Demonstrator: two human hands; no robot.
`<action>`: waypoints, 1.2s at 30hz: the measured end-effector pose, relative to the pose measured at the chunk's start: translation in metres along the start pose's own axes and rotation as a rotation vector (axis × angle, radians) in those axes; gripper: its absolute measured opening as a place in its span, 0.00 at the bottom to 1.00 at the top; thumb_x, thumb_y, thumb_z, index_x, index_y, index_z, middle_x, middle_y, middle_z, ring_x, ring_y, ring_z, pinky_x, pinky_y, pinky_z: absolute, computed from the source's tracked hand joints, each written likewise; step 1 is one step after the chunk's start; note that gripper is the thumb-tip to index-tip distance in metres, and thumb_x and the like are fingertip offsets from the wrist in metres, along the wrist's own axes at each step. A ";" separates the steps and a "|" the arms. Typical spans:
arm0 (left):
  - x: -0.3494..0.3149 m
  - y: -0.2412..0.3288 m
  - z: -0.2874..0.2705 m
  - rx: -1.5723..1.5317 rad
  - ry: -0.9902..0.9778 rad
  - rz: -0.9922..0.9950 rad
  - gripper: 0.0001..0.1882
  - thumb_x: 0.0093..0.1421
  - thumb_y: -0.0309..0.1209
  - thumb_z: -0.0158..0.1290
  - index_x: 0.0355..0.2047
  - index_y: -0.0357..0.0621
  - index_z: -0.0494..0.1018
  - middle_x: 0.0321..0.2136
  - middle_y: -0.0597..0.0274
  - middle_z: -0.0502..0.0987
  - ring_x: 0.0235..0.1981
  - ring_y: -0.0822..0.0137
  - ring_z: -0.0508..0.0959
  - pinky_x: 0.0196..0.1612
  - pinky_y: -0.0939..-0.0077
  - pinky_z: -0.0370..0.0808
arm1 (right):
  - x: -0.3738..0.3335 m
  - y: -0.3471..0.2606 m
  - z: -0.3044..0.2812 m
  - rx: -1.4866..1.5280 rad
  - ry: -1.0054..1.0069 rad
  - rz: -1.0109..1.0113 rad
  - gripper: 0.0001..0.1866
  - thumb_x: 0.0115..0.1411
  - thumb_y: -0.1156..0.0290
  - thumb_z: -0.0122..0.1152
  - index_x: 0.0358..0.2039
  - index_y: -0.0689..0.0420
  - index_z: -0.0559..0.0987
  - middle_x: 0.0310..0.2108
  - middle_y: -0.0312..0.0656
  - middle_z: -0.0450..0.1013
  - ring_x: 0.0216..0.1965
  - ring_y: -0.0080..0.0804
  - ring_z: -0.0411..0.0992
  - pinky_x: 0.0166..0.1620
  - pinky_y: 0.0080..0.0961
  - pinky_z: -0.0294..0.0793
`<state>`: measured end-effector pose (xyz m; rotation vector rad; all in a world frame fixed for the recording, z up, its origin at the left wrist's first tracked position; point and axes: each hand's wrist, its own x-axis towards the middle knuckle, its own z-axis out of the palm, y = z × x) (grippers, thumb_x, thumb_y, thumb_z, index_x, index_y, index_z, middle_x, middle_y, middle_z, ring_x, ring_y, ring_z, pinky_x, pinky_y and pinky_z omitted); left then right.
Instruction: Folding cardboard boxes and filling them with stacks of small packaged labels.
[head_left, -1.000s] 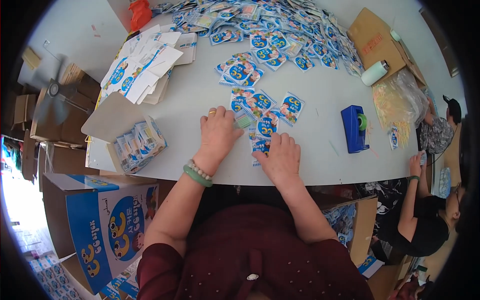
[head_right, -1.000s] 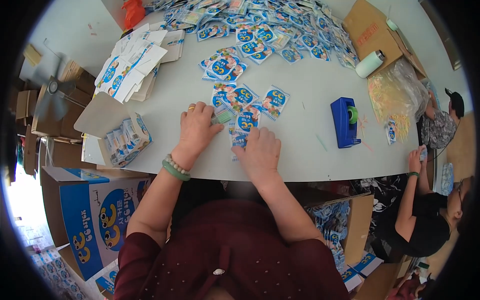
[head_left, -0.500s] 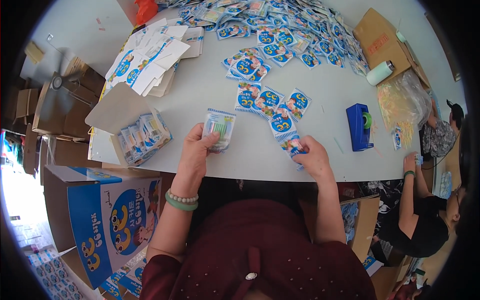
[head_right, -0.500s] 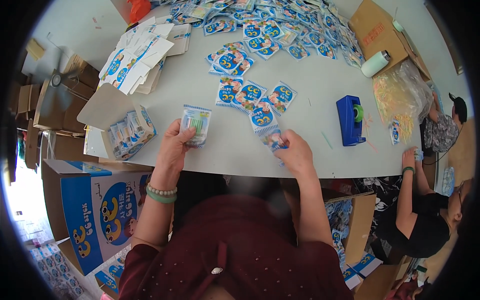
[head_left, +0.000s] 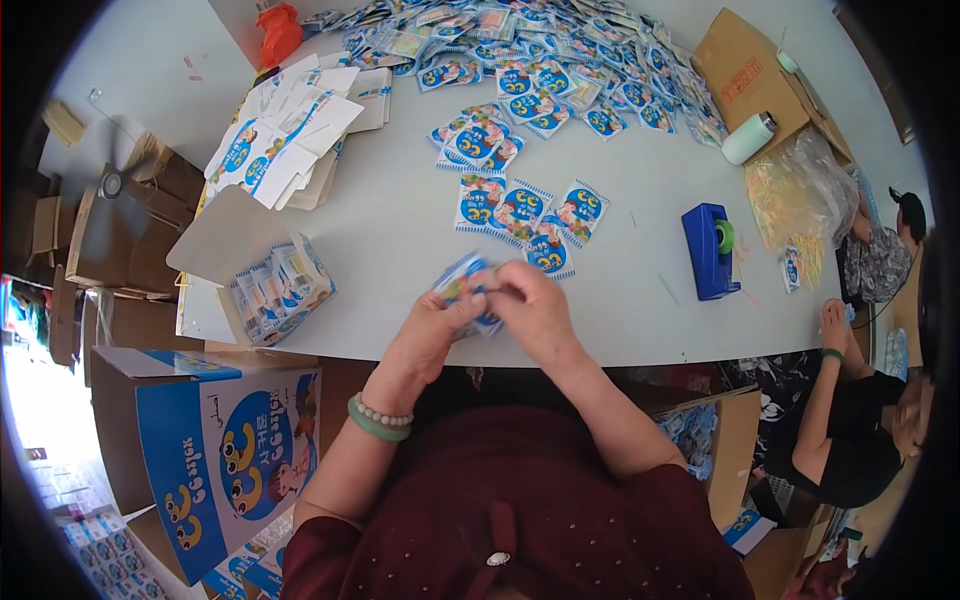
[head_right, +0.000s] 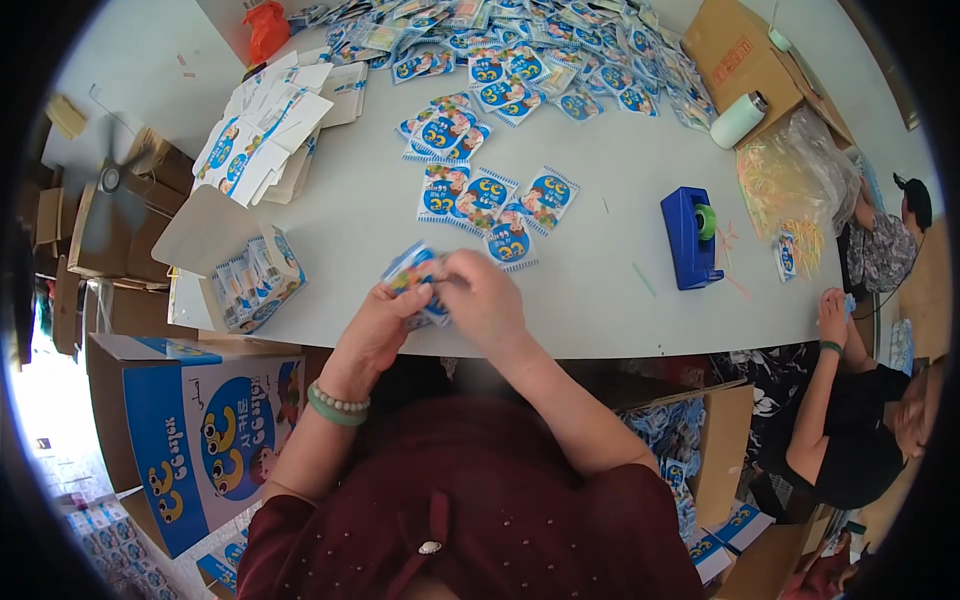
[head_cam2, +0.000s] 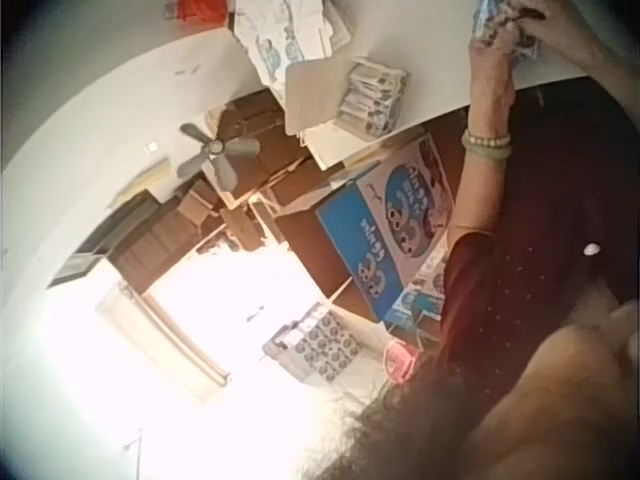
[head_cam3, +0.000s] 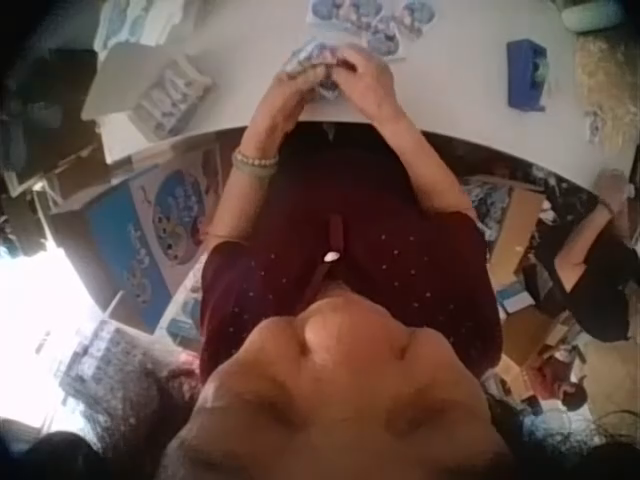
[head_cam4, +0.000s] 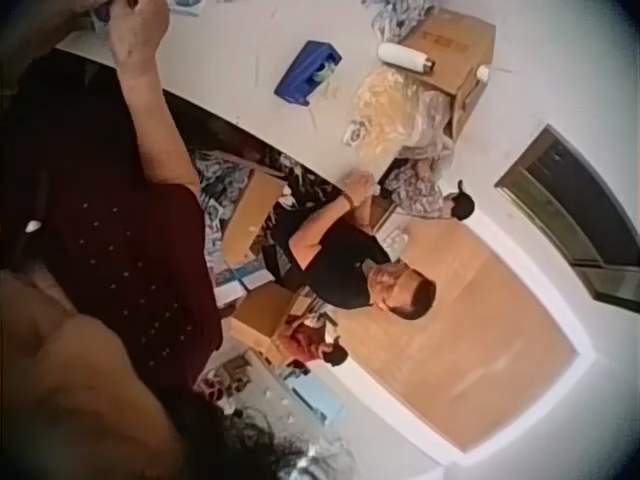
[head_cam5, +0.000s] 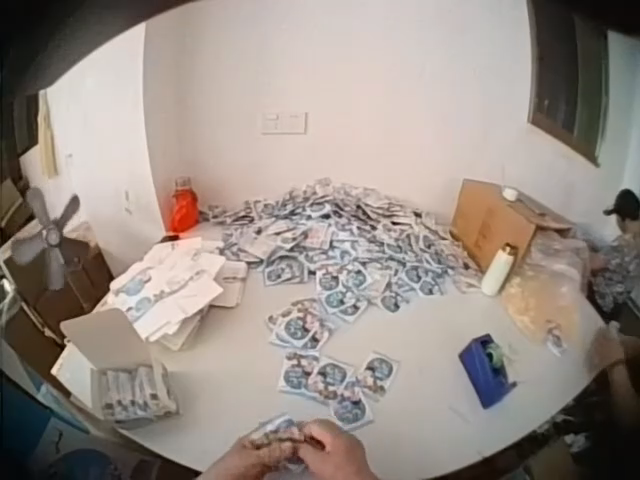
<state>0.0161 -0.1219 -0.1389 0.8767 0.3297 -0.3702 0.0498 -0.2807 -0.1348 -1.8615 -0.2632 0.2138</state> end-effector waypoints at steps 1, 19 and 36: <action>0.004 0.001 -0.002 0.078 0.073 -0.024 0.12 0.60 0.28 0.55 0.45 0.44 0.73 0.40 0.63 0.77 0.43 0.69 0.77 0.47 0.72 0.74 | 0.000 -0.007 0.001 -0.225 -0.048 -0.170 0.10 0.52 0.75 0.62 0.34 0.61 0.73 0.29 0.38 0.72 0.32 0.31 0.71 0.36 0.25 0.71; 0.014 0.006 -0.017 -0.249 -0.037 0.083 0.08 0.57 0.31 0.59 0.35 0.44 0.73 0.29 0.64 0.77 0.33 0.68 0.78 0.44 0.66 0.77 | 0.122 0.012 -0.070 -0.874 -0.379 -0.263 0.26 0.50 0.80 0.57 0.50 0.42 0.76 0.46 0.38 0.67 0.60 0.34 0.56 0.67 0.46 0.43; 0.013 0.003 -0.014 -0.296 0.100 0.035 0.15 0.65 0.29 0.47 0.51 0.38 0.64 0.43 0.57 0.75 0.43 0.64 0.78 0.46 0.65 0.78 | 0.057 0.012 -0.050 -0.582 0.192 0.235 0.20 0.52 0.58 0.63 0.39 0.59 0.73 0.39 0.49 0.71 0.41 0.44 0.73 0.49 0.38 0.67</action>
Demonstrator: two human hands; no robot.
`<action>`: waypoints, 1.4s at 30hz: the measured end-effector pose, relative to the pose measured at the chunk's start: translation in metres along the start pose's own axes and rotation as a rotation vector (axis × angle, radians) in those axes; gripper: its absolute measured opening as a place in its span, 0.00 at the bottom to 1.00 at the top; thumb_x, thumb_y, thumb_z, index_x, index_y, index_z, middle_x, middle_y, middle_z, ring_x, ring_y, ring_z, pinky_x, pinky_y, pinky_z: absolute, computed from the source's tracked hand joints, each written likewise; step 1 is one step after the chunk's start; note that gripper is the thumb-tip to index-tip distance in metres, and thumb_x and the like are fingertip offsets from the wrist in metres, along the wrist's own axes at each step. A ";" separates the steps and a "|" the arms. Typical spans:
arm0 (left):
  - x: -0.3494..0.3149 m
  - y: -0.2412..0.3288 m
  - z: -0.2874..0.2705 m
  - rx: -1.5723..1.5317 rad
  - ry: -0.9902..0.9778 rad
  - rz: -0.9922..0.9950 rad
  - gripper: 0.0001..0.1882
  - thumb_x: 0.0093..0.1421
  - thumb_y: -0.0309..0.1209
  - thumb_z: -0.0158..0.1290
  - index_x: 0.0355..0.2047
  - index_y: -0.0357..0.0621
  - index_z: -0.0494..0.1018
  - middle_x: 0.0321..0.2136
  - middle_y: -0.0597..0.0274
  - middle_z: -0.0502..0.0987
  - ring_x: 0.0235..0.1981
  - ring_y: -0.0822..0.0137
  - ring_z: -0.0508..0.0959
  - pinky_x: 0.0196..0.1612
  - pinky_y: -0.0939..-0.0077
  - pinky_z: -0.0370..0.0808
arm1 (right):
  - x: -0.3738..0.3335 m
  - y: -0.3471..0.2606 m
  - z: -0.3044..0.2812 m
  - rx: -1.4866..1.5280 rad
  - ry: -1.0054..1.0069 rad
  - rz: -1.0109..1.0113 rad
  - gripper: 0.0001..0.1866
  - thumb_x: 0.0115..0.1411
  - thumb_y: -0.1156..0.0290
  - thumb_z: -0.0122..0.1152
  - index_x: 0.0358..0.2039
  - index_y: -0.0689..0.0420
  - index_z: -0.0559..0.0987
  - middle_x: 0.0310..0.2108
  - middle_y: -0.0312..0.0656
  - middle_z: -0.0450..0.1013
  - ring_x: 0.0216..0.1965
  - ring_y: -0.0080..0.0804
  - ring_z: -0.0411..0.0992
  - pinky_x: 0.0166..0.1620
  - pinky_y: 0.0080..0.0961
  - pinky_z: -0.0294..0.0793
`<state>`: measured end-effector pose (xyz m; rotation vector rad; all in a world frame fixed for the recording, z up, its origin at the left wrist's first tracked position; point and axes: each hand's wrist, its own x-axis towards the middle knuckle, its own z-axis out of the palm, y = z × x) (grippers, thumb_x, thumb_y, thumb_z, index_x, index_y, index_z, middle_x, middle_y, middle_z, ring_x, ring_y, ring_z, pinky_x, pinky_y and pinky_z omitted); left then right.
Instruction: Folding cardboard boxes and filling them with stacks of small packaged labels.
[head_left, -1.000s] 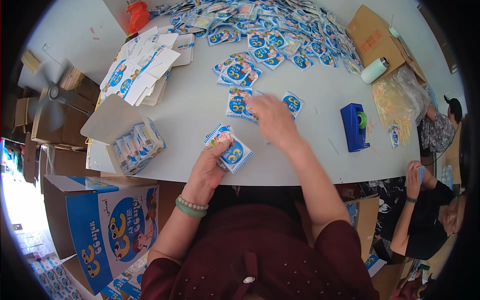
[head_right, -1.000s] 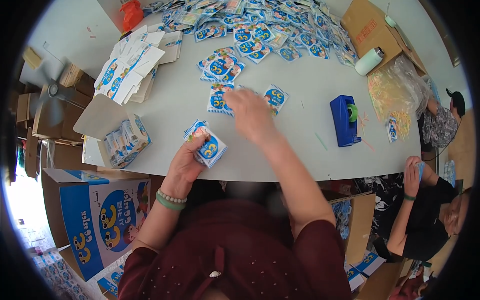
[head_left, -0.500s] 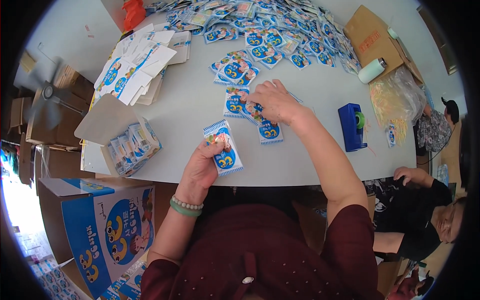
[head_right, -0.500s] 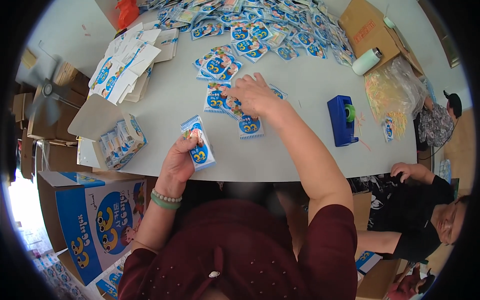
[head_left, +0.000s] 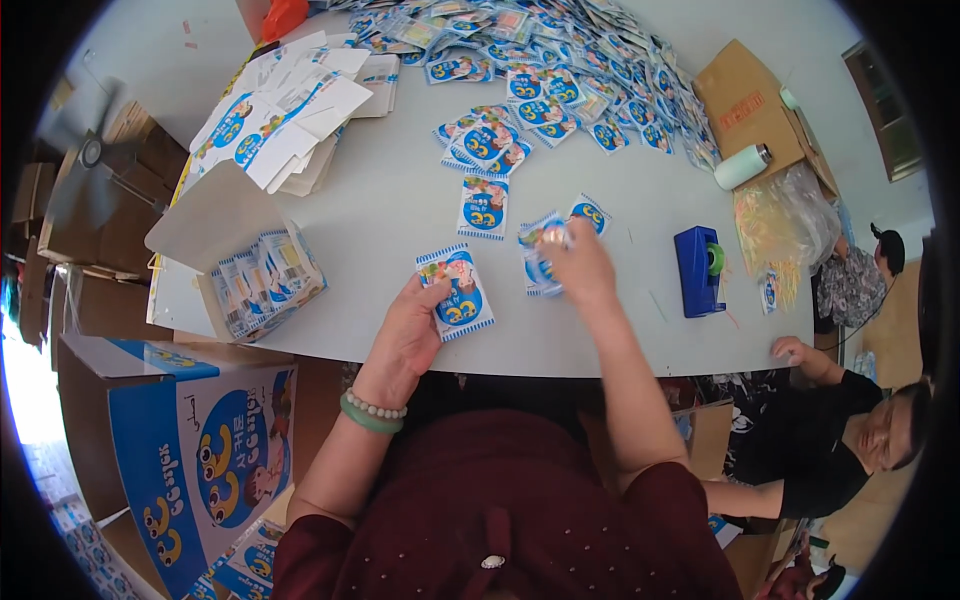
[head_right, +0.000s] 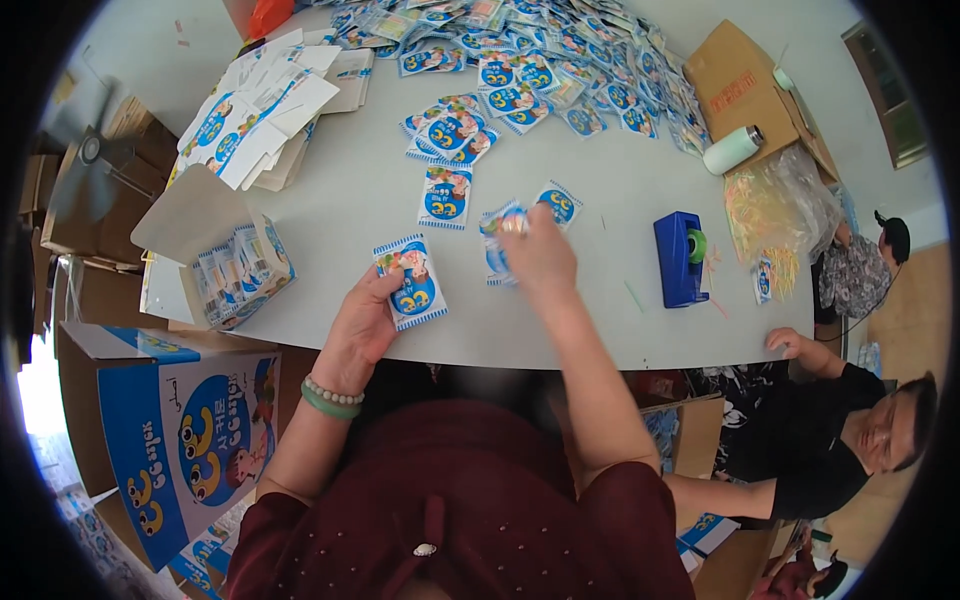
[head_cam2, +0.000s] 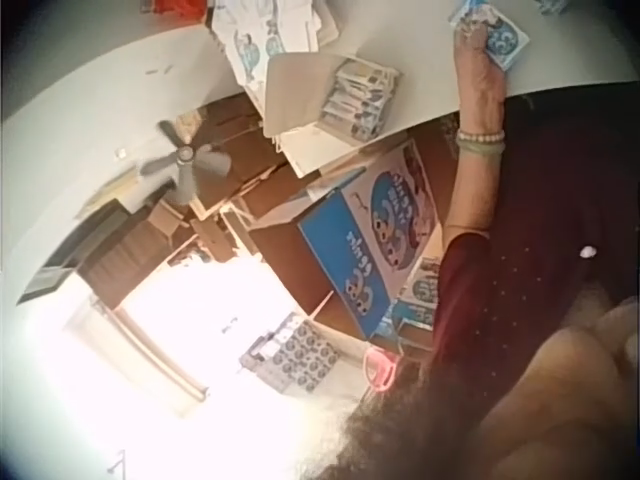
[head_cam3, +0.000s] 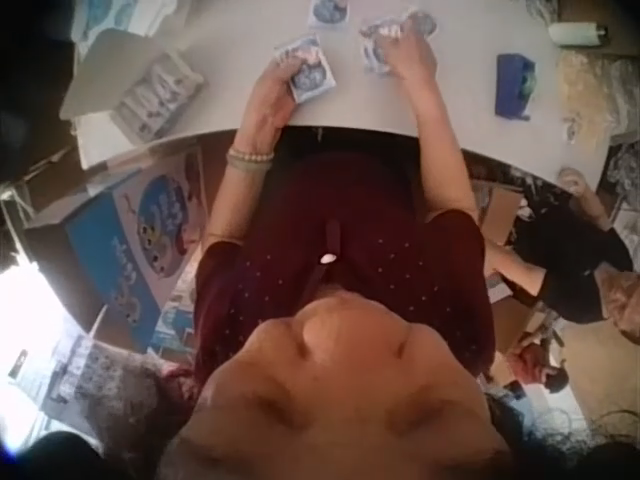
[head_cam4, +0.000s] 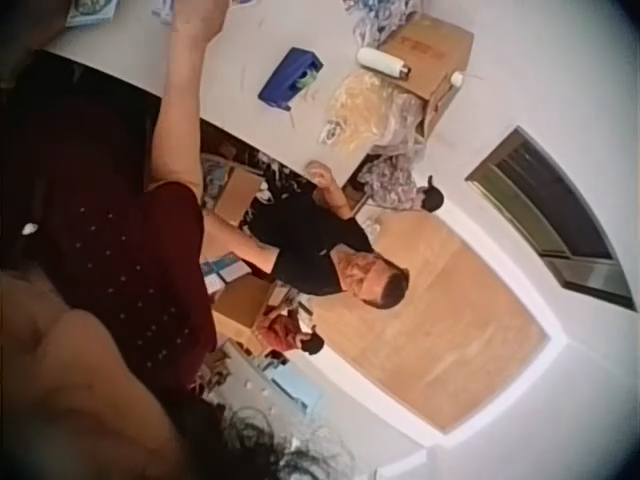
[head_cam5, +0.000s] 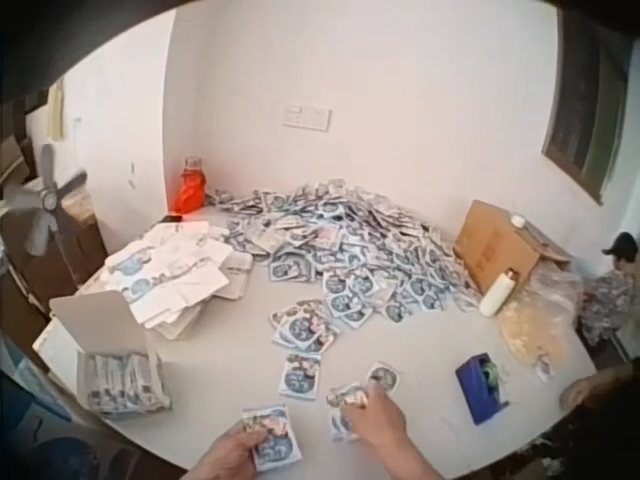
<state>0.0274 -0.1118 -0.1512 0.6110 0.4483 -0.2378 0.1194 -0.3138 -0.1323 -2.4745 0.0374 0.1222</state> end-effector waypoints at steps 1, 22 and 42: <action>0.003 -0.002 -0.001 0.051 0.002 0.006 0.16 0.65 0.27 0.46 0.53 0.37 0.63 0.45 0.55 0.75 0.43 0.63 0.78 0.46 0.65 0.79 | -0.008 0.003 0.011 -0.215 0.025 0.026 0.22 0.52 0.55 0.64 0.39 0.60 0.73 0.39 0.49 0.71 0.41 0.42 0.73 0.48 0.37 0.68; 0.004 -0.010 0.005 0.032 0.082 0.165 0.12 0.64 0.31 0.50 0.47 0.42 0.68 0.37 0.64 0.76 0.37 0.68 0.78 0.43 0.69 0.77 | -0.057 -0.064 0.049 0.142 -0.077 -0.432 0.16 0.59 0.61 0.55 0.40 0.61 0.71 0.33 0.52 0.73 0.39 0.44 0.73 0.43 0.36 0.72; 0.006 0.010 -0.011 0.023 0.108 0.063 0.17 0.51 0.18 0.59 0.42 0.40 0.70 0.33 0.58 0.78 0.34 0.65 0.81 0.38 0.68 0.81 | 0.070 0.009 -0.054 -0.597 -0.345 -0.288 0.12 0.58 0.75 0.51 0.43 0.52 0.74 0.46 0.47 0.70 0.48 0.45 0.69 0.47 0.37 0.70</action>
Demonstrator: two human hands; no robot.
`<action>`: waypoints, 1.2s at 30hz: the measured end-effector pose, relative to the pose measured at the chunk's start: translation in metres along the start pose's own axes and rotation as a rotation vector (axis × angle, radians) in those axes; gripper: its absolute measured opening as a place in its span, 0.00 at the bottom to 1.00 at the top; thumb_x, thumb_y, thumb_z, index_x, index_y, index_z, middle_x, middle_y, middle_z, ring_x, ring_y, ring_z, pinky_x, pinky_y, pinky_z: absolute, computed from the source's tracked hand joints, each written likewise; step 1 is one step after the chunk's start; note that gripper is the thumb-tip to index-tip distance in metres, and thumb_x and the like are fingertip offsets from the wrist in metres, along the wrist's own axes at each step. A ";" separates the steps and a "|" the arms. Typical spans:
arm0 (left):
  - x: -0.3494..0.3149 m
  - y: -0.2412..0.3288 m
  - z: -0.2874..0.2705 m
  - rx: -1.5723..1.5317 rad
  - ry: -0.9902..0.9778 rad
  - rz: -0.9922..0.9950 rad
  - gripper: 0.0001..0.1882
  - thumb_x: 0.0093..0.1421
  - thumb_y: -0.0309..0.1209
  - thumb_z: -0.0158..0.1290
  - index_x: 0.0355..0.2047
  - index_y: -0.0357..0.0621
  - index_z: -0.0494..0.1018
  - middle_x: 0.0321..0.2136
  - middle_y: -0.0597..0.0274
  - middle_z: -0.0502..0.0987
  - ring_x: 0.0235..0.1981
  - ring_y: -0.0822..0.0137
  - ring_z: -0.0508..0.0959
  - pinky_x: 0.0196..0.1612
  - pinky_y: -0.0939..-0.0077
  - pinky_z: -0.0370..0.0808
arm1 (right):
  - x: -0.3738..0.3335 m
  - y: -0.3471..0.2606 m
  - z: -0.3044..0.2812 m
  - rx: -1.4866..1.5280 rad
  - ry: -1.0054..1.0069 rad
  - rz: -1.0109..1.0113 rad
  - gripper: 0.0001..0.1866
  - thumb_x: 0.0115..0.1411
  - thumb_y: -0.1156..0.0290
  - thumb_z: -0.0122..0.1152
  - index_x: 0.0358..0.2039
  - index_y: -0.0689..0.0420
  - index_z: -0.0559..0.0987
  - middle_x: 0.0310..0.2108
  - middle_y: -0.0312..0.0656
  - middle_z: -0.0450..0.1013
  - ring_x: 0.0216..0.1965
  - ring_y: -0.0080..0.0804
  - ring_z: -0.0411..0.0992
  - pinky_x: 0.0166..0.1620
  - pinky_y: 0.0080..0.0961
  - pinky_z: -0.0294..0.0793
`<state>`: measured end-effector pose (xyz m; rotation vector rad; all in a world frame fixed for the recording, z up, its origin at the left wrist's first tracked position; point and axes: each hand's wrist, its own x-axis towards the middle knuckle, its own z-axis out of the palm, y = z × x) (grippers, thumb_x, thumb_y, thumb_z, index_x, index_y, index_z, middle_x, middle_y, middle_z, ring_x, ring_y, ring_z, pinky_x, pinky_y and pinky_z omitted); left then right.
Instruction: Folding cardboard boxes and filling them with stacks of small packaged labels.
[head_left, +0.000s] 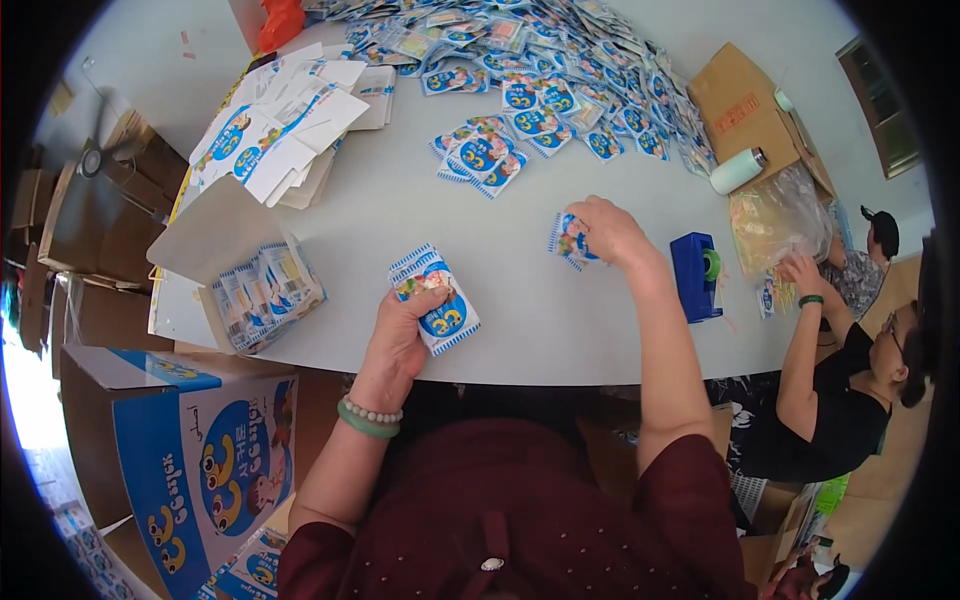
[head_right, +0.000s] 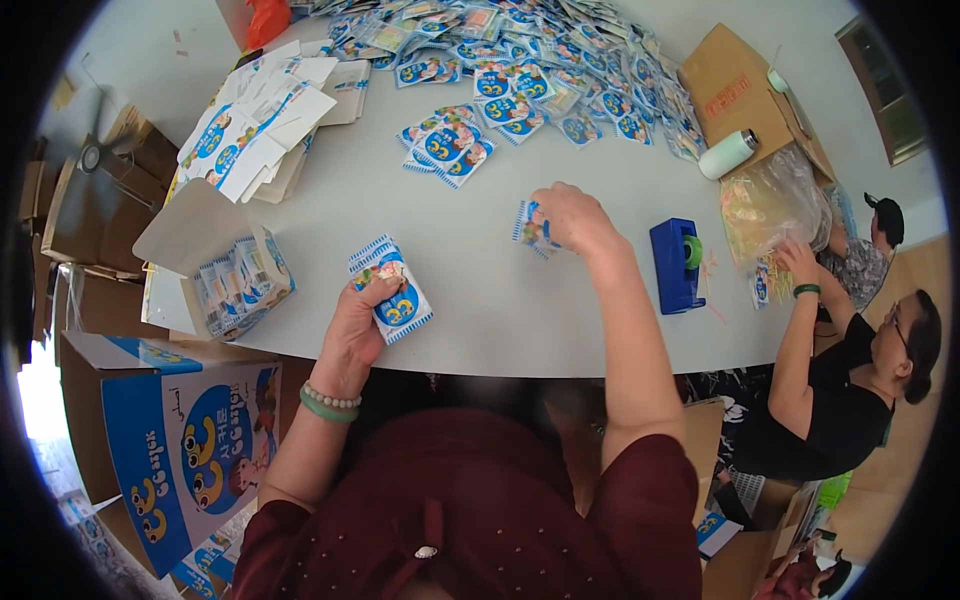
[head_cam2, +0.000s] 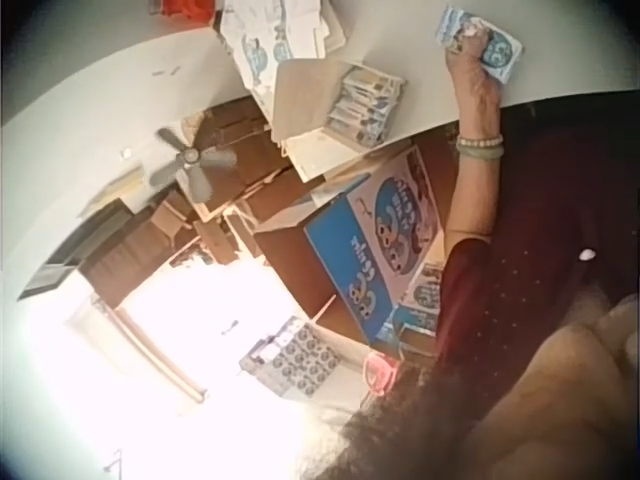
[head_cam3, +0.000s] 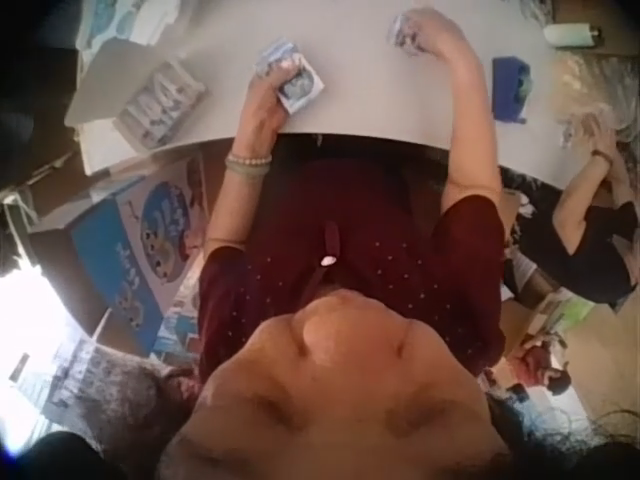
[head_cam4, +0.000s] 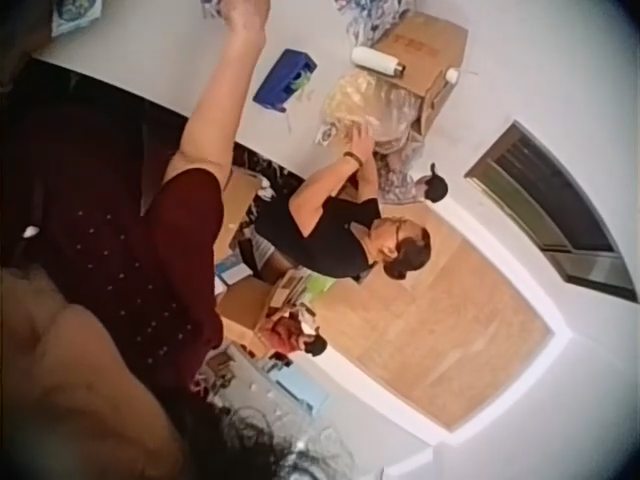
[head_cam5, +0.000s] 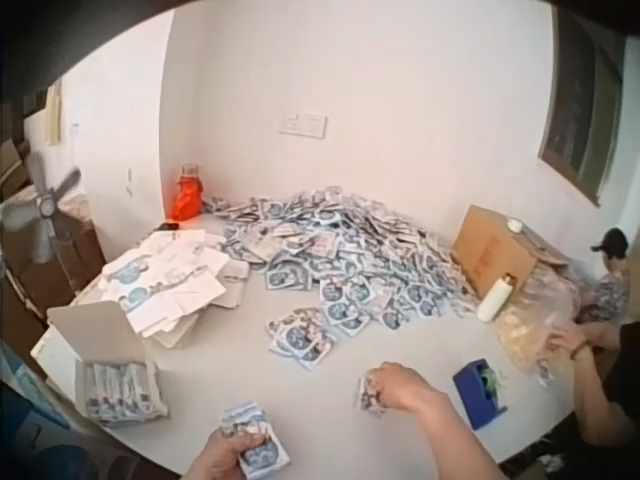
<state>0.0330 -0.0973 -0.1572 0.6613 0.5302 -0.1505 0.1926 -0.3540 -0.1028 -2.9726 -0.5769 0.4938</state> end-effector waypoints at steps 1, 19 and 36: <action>-0.001 0.000 0.003 -0.002 -0.002 0.002 0.17 0.51 0.18 0.59 0.42 0.40 0.70 0.33 0.58 0.78 0.34 0.65 0.81 0.38 0.68 0.81 | 0.001 0.004 -0.003 -0.002 0.002 -0.001 0.12 0.58 0.75 0.51 0.43 0.52 0.74 0.46 0.47 0.70 0.48 0.45 0.69 0.47 0.37 0.70; -0.003 -0.007 0.008 0.115 0.040 0.084 0.18 0.52 0.19 0.59 0.44 0.39 0.69 0.37 0.58 0.77 0.35 0.65 0.80 0.39 0.67 0.81 | -0.058 0.002 0.040 -0.116 0.550 -0.316 0.06 0.50 0.76 0.57 0.29 0.58 0.71 0.27 0.45 0.72 0.36 0.48 0.70 0.43 0.43 0.66; -0.014 0.005 0.022 0.091 -0.033 0.282 0.14 0.62 0.32 0.53 0.47 0.40 0.69 0.40 0.61 0.77 0.39 0.69 0.78 0.45 0.72 0.75 | -0.039 -0.155 0.084 1.236 0.188 -0.053 0.16 0.60 0.68 0.58 0.45 0.61 0.68 0.40 0.39 0.72 0.39 0.25 0.71 0.44 0.23 0.71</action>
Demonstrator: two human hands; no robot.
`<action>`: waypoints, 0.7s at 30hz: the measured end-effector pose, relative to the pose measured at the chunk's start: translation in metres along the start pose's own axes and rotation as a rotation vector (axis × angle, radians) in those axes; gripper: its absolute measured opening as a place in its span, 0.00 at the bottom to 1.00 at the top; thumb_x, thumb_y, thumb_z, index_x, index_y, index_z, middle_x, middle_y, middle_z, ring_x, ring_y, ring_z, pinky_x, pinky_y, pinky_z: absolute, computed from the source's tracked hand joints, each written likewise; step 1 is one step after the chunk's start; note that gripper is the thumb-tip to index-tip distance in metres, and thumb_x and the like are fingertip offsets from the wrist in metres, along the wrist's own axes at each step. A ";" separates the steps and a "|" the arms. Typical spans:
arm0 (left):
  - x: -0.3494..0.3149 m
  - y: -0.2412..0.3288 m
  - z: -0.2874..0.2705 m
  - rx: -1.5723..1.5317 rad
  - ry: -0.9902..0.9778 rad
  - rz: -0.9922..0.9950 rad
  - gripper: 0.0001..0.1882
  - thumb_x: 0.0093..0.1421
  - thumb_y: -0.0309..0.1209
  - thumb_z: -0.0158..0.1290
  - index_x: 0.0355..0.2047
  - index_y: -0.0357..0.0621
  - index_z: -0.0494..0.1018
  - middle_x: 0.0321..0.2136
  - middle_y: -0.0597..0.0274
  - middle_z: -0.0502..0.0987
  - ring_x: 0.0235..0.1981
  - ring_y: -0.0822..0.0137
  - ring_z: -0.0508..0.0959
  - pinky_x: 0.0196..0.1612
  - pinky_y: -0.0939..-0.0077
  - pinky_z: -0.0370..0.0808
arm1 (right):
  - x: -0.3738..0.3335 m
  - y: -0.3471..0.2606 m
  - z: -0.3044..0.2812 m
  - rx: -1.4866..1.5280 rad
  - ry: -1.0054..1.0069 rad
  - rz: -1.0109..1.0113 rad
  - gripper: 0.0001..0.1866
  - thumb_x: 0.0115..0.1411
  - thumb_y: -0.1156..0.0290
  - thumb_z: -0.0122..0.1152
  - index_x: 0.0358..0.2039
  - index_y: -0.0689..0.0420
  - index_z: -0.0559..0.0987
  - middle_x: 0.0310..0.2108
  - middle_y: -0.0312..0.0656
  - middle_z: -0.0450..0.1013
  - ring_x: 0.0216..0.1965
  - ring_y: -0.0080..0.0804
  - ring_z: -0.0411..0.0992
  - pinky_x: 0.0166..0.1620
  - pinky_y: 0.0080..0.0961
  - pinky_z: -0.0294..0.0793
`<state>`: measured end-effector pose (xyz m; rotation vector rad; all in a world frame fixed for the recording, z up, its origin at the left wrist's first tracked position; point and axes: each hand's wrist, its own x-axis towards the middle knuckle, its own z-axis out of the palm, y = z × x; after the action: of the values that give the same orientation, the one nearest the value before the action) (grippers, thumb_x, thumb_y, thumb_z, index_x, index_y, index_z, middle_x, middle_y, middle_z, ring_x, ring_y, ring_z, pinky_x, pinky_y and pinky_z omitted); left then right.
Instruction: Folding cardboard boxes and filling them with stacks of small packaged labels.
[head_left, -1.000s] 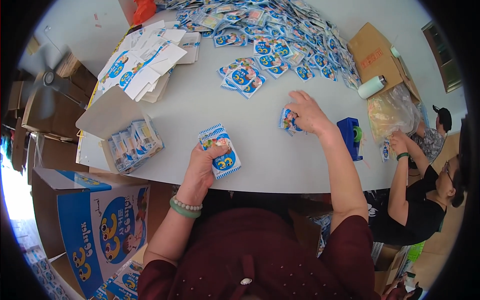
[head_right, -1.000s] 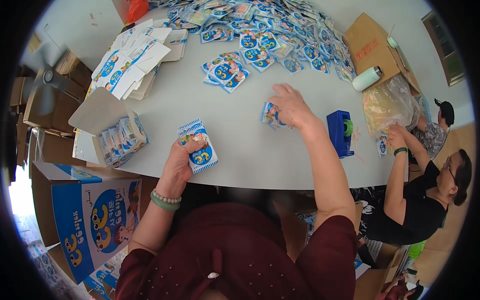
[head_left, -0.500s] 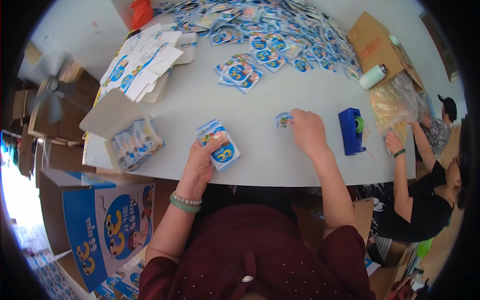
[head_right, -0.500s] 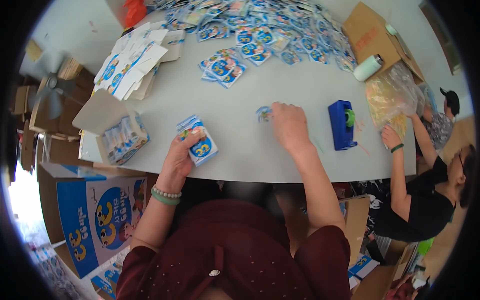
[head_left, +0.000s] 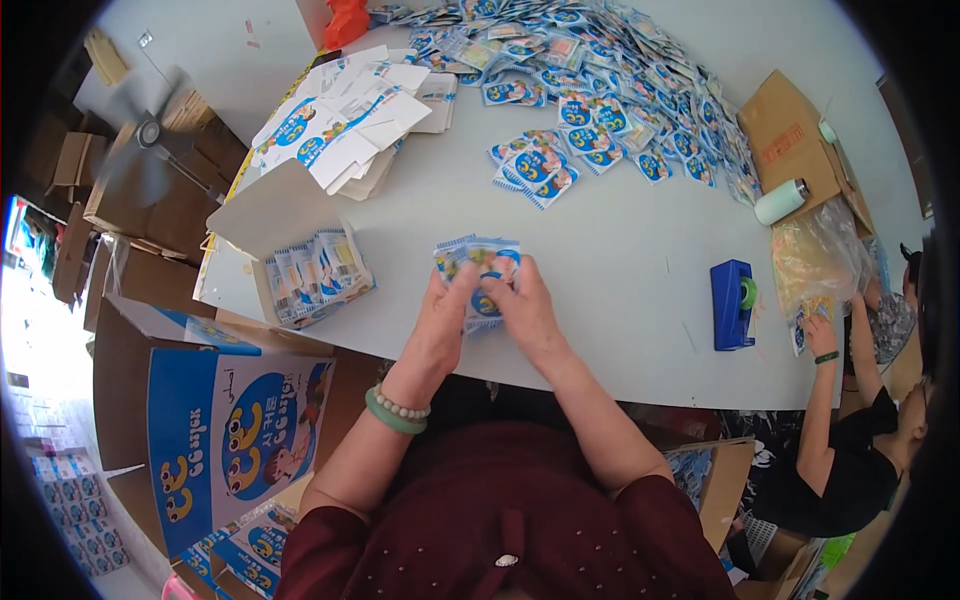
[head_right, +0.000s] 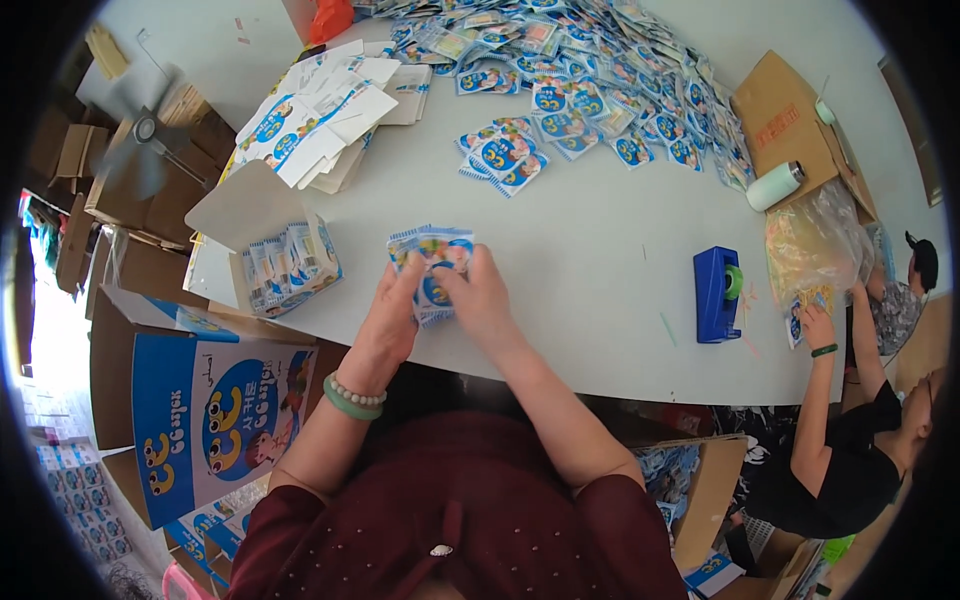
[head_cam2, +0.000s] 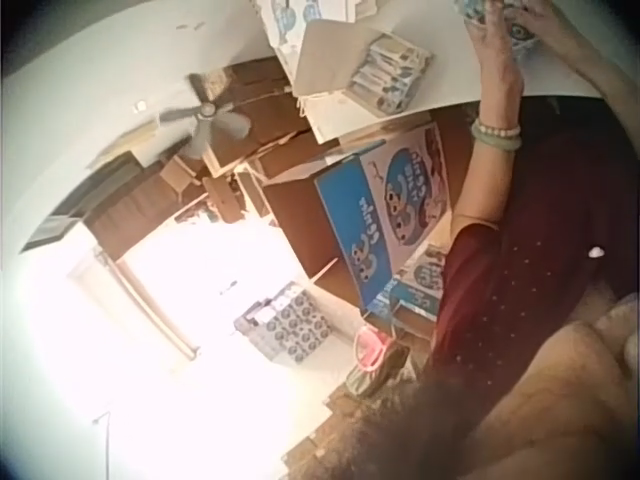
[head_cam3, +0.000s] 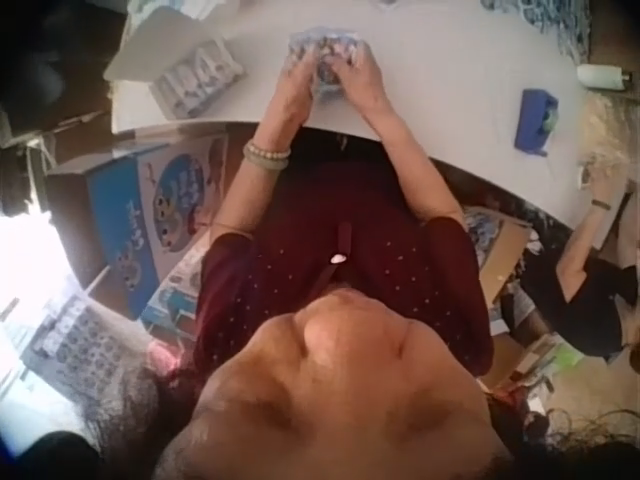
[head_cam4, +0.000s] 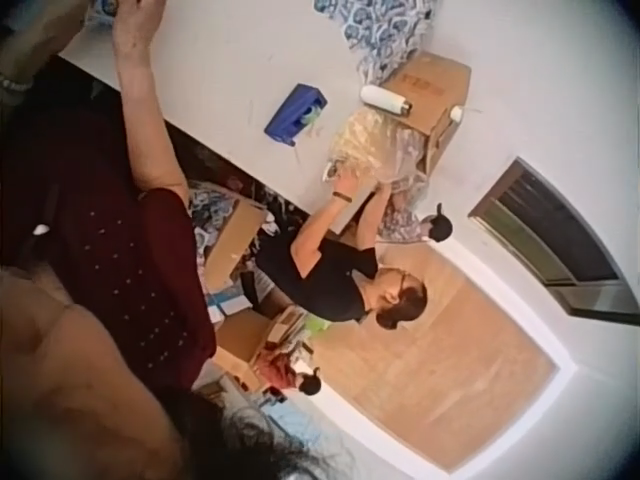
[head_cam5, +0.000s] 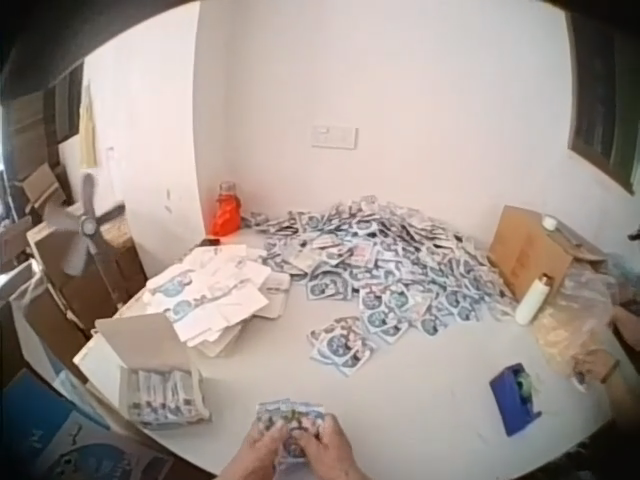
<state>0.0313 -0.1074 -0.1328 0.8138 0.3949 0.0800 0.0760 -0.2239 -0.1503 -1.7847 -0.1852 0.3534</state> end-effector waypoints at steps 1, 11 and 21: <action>0.000 0.000 0.000 0.079 0.013 0.077 0.14 0.62 0.33 0.54 0.45 0.40 0.70 0.39 0.62 0.78 0.39 0.70 0.78 0.44 0.74 0.75 | 0.000 -0.002 0.006 -0.007 0.003 -0.005 0.16 0.60 0.68 0.58 0.45 0.61 0.68 0.40 0.39 0.72 0.39 0.25 0.71 0.44 0.23 0.71; 0.015 0.023 -0.035 -0.047 0.019 -0.111 0.07 0.61 0.33 0.56 0.32 0.44 0.73 0.27 0.68 0.75 0.29 0.75 0.75 0.35 0.79 0.75 | 0.144 -0.019 -0.048 -0.611 0.126 -0.484 0.19 0.61 0.58 0.53 0.46 0.58 0.74 0.50 0.46 0.69 0.51 0.44 0.68 0.53 0.34 0.66; 0.021 0.020 -0.041 -0.106 0.076 -0.173 0.13 0.57 0.29 0.58 0.42 0.41 0.71 0.33 0.63 0.77 0.32 0.71 0.79 0.37 0.75 0.78 | 0.086 -0.010 -0.063 -1.293 0.213 -0.124 0.22 0.61 0.55 0.51 0.51 0.53 0.74 0.53 0.51 0.66 0.52 0.47 0.65 0.50 0.43 0.66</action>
<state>0.0374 -0.0607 -0.1503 0.6711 0.5273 -0.0293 0.1785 -0.2522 -0.1396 -3.0392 -0.4282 -0.1194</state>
